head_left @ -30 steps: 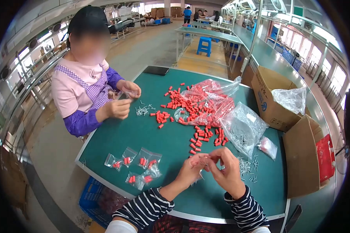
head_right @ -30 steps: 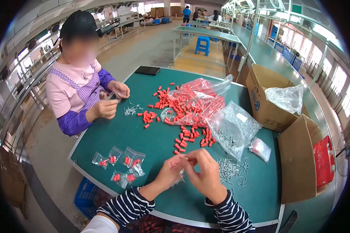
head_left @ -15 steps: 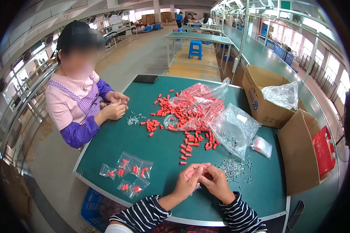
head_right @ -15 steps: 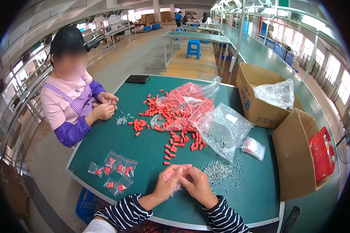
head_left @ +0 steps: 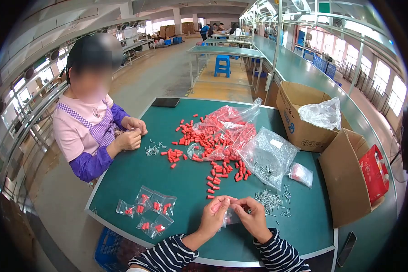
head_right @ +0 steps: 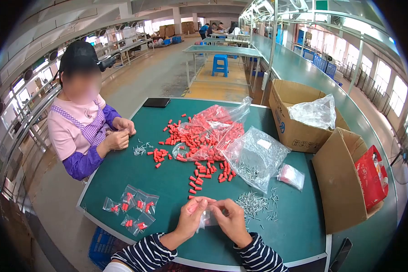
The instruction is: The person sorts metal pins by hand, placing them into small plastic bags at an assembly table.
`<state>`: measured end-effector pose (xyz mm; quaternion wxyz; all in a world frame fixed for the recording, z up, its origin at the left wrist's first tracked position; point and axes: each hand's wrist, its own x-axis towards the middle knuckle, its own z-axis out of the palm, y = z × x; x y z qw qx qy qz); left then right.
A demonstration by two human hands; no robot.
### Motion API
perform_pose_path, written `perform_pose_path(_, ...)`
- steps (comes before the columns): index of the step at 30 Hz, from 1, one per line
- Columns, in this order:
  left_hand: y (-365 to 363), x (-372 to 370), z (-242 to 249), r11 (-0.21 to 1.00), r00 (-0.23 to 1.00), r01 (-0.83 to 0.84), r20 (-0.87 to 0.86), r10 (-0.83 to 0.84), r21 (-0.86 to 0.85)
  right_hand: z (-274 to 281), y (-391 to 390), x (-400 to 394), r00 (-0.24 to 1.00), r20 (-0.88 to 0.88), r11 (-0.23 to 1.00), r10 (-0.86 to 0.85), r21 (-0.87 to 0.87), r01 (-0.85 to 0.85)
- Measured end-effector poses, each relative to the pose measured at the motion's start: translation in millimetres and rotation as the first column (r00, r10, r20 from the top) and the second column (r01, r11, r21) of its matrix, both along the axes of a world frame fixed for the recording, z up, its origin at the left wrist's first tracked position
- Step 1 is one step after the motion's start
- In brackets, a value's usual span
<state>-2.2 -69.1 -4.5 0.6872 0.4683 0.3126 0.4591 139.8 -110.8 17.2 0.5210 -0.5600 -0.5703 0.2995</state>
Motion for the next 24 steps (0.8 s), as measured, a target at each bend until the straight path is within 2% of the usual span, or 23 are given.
perform_pose_path(2,-0.5,-2.7,5.2,0.999,0.998,0.022,-0.054,-0.023,-0.028,-8.8,2.9,4.2,0.978,-0.209,1.0,0.001,-0.018,-0.005)
perform_pose_path(4,0.5,-6.1,9.3,0.997,0.992,0.064,-0.108,-0.069,-0.05,-10.6,0.4,10.6,0.973,-0.227,0.998,-0.035,-0.056,0.023)
perform_pose_path(7,1.7,-6.1,1.7,0.994,0.991,0.111,-0.079,-0.11,0.005,-9.1,-1.5,18.0,0.963,-0.265,0.997,-0.054,-0.065,0.038)
perform_pose_path(10,0.1,-1.8,4.0,0.996,0.997,0.049,-0.066,-0.043,0.079,-12.3,-3.2,20.0,0.941,-0.339,1.0,-0.017,-0.031,0.007)
perform_pose_path(13,3.3,-10.0,11.5,0.987,0.984,0.075,-0.173,-0.05,0.141,-8.1,-7.1,20.7,0.959,-0.28,0.996,0.037,-0.065,-0.057)
perform_pose_path(16,4.3,-12.0,16.9,0.987,0.986,0.093,-0.15,-0.073,0.133,-3.6,-6.8,22.1,0.988,-0.142,0.997,0.055,-0.044,-0.061)
perform_pose_path(19,8.9,-11.9,4.1,0.963,0.983,0.092,-0.177,-0.048,0.252,1.7,-8.9,24.1,0.994,-0.059,0.993,0.091,-0.073,-0.095)
perform_pose_path(22,7.9,-13.9,9.8,0.953,0.964,0.05,-0.263,0.032,0.299,3.7,-5.7,17.8,1.0,0.014,0.994,0.017,0.109,-0.018)
perform_pose_path(23,8.4,-14.1,9.8,0.97,0.972,0.024,-0.232,0.034,0.244,8.1,-5.1,15.6,0.999,0.023,0.987,-0.041,0.154,0.037)
perform_pose_path(24,8.3,-14.7,10.0,0.966,0.973,0.002,-0.225,0.058,0.258,10.0,-6.3,17.4,0.999,0.024,0.988,-0.046,0.15,0.042)
